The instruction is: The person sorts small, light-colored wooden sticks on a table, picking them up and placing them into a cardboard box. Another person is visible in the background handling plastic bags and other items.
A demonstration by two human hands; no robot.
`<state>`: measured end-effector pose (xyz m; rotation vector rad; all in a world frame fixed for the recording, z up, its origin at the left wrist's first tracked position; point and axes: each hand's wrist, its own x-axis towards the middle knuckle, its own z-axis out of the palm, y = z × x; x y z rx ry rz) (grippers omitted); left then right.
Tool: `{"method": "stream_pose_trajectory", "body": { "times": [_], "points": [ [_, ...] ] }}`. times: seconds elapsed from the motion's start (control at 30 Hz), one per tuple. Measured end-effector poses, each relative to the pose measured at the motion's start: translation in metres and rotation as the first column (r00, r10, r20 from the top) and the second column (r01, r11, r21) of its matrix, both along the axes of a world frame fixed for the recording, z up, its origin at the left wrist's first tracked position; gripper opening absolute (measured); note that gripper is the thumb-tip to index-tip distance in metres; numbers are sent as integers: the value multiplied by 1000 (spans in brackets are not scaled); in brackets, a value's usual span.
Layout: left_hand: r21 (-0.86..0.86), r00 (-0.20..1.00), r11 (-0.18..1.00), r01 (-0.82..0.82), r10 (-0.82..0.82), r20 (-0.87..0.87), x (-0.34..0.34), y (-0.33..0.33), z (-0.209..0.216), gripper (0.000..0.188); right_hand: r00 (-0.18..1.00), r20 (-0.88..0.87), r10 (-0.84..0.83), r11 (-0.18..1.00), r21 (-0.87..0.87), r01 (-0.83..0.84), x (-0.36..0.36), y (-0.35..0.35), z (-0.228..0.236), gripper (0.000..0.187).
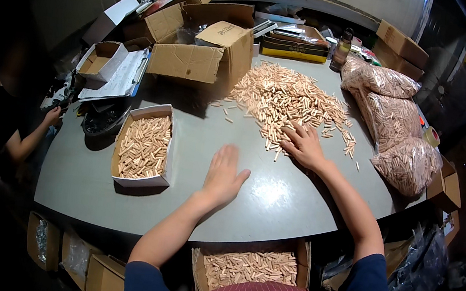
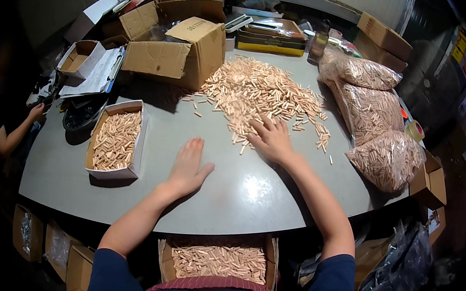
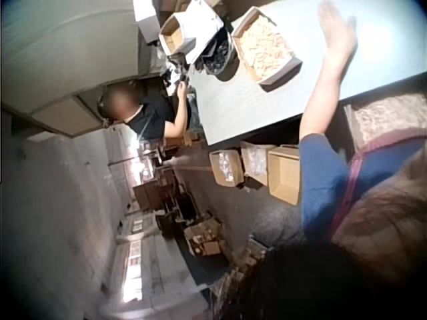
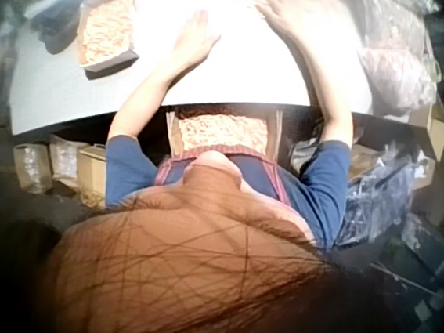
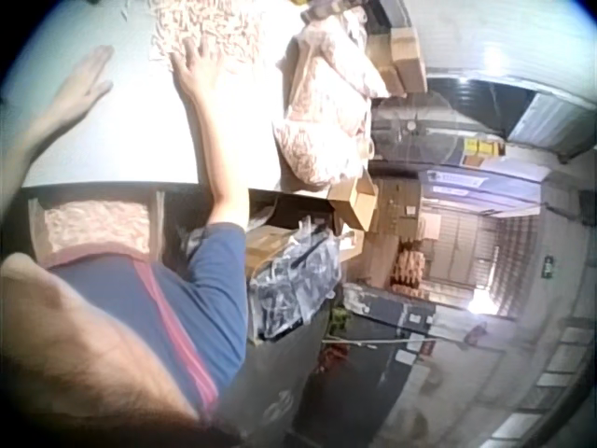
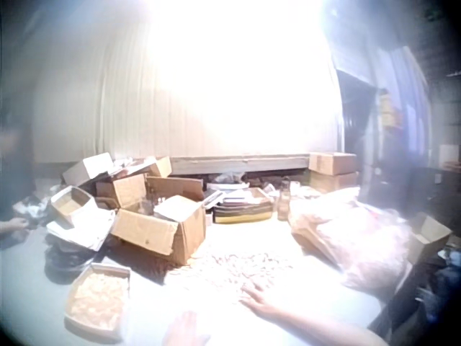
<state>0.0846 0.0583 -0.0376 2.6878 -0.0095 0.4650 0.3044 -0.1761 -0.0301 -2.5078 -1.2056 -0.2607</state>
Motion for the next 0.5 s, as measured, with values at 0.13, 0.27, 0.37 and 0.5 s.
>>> {"method": "stream_pose_trajectory", "body": {
  "times": [0.13,0.27,0.37,0.5],
  "points": [
    [-8,998,1000,-12,11,-64,-1,-3,4,82,997,19,74,997,-27,-73,-30,3,2,57],
    [-41,996,999,-8,4,-90,-4,-8,8,84,981,36,193,981,-21,-192,-69,15,4,60],
    [-79,996,996,51,-56,-68,-6,-12,12,89,943,156,295,955,-14,-296,-93,25,2,62],
    [-13,988,994,105,-106,-115,-12,-17,23,93,936,55,347,924,-189,-332,-118,29,11,66]
  ]
}}
